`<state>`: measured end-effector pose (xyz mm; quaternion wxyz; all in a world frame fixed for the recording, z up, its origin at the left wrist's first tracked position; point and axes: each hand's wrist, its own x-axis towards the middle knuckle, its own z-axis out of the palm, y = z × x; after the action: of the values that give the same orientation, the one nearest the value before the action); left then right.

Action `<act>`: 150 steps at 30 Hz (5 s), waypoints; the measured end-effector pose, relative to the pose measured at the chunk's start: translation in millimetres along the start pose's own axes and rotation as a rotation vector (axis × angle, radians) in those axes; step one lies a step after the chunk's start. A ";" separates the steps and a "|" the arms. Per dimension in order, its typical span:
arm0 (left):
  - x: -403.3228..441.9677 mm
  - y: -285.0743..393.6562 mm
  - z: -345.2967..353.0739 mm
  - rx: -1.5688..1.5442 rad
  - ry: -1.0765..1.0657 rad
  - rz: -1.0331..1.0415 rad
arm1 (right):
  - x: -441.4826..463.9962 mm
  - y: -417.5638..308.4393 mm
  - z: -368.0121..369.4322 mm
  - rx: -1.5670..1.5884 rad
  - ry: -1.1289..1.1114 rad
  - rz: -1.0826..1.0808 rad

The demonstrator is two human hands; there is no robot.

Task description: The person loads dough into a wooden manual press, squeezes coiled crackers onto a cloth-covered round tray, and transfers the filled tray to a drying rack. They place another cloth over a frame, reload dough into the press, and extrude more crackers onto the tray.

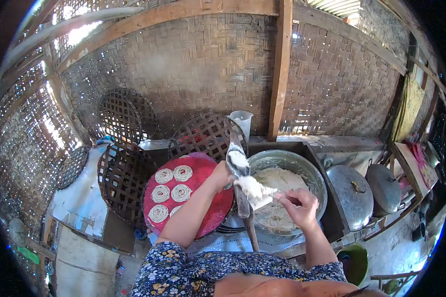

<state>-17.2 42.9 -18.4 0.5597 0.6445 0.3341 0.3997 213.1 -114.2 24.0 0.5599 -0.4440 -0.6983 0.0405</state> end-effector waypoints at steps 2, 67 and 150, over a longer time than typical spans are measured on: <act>1.2 -1.8 6.7 0.063 0.022 0.071 | 6.5 16.0 2.9 0.045 0.048 0.222; -131.9 54.6 -40.3 0.991 0.342 0.346 | 44.6 -81.1 94.3 0.081 -0.532 -0.379; -87.6 -14.3 -37.6 -0.356 -0.172 -0.383 | 50.2 -11.6 30.8 0.495 -1.173 0.610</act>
<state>-90.5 -14.8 -42.9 0.7559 0.4925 0.3257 0.2827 182.3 -74.1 56.5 0.1394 -0.3844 -0.6996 0.5859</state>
